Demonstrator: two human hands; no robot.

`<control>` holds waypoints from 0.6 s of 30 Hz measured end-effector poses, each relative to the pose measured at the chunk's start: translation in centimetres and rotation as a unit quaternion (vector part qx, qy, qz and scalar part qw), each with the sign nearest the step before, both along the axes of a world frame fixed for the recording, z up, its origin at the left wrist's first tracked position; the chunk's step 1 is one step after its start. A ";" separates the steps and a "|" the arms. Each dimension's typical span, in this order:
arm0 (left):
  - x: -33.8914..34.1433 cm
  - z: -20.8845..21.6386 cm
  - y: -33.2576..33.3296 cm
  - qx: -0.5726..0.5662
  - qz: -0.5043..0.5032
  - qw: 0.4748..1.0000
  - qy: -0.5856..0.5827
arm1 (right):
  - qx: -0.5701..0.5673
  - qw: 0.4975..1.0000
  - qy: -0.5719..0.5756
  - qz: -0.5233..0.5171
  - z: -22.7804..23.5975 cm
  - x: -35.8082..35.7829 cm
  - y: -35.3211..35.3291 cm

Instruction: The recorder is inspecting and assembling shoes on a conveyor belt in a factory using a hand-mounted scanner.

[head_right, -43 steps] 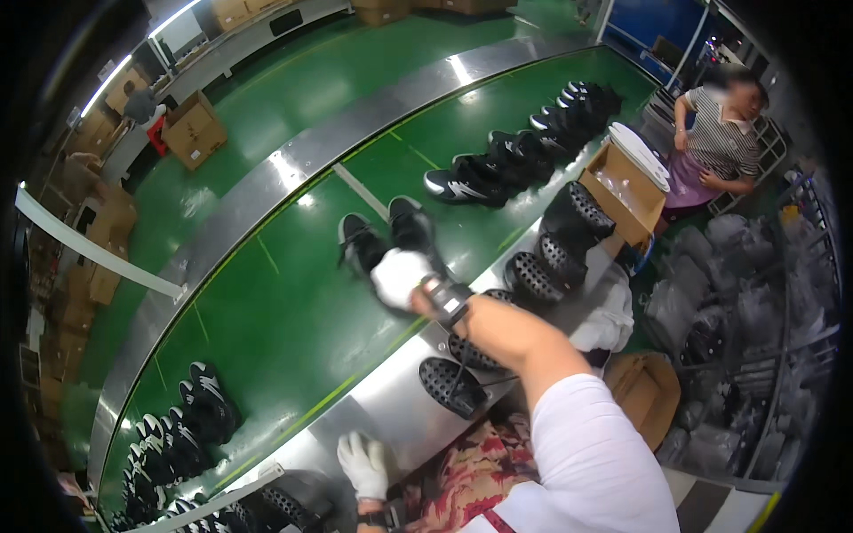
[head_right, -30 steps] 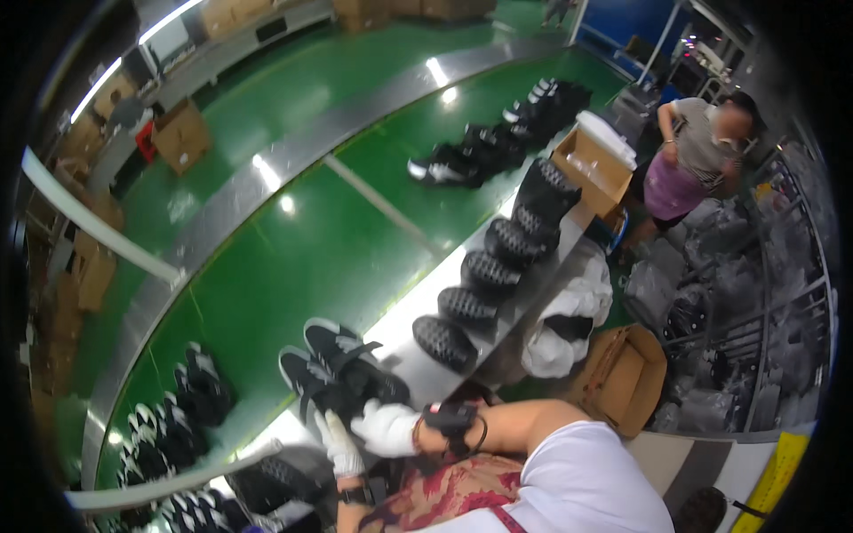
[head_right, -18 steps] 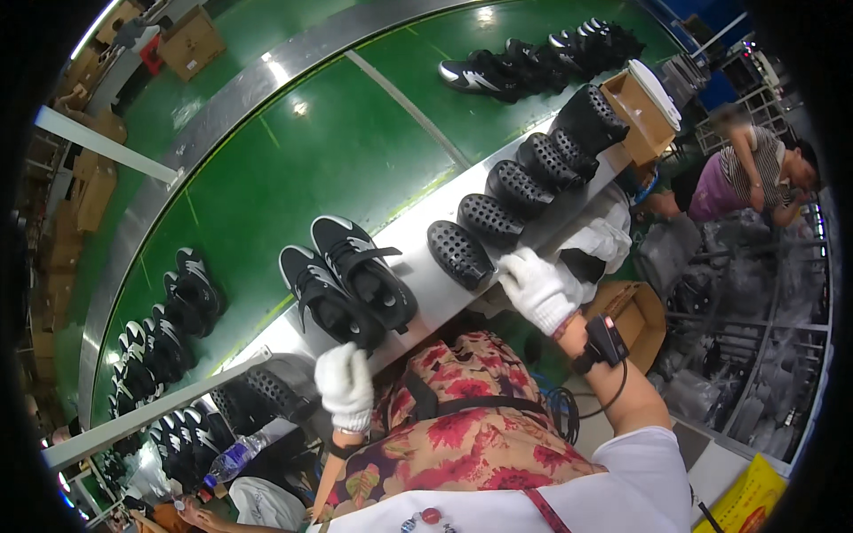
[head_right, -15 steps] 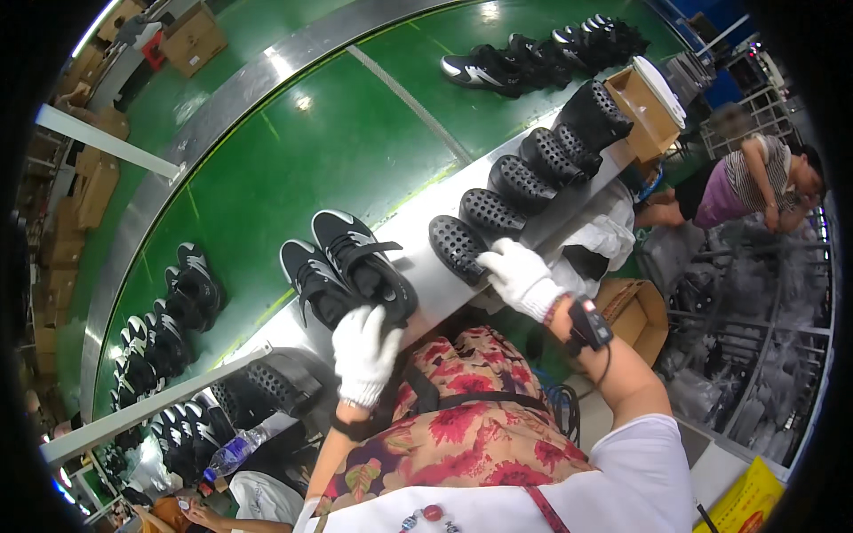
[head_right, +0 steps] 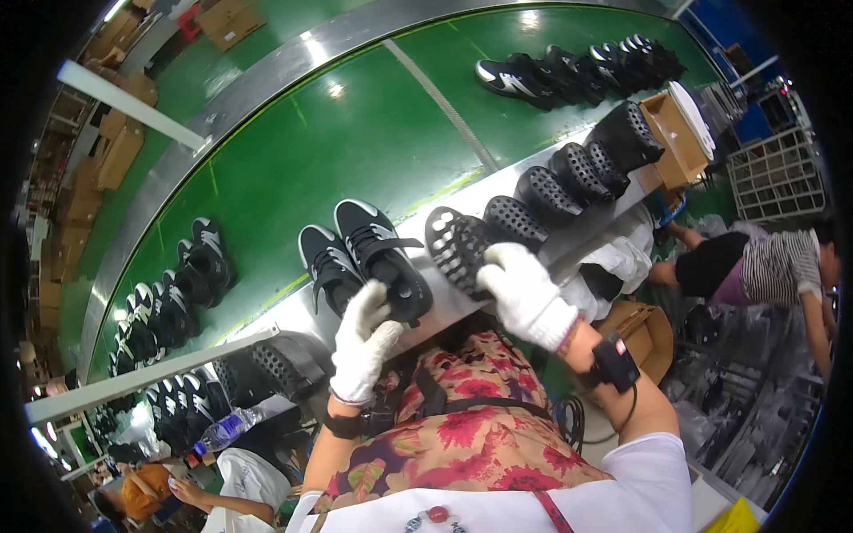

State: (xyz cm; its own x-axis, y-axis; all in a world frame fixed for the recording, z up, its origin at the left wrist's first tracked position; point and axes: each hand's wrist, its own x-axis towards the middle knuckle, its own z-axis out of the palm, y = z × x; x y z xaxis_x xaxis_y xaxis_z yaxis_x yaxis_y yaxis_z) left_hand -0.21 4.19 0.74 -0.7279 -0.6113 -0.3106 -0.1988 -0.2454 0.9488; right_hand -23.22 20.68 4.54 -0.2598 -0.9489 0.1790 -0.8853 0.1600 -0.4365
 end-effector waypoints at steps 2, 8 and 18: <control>-0.5 -0.3 -0.7 0.123 0.020 0.979 0.161 | -0.071 0.992 -0.059 0.091 2.7 2.8 -2.6; 0.9 -0.7 -0.7 0.311 0.144 0.921 0.187 | 0.061 0.929 -0.363 0.042 3.7 7.7 -4.4; -0.2 -2.9 0.7 -0.365 0.076 0.928 -0.023 | -0.004 0.906 -0.374 -0.197 -0.1 7.6 -1.1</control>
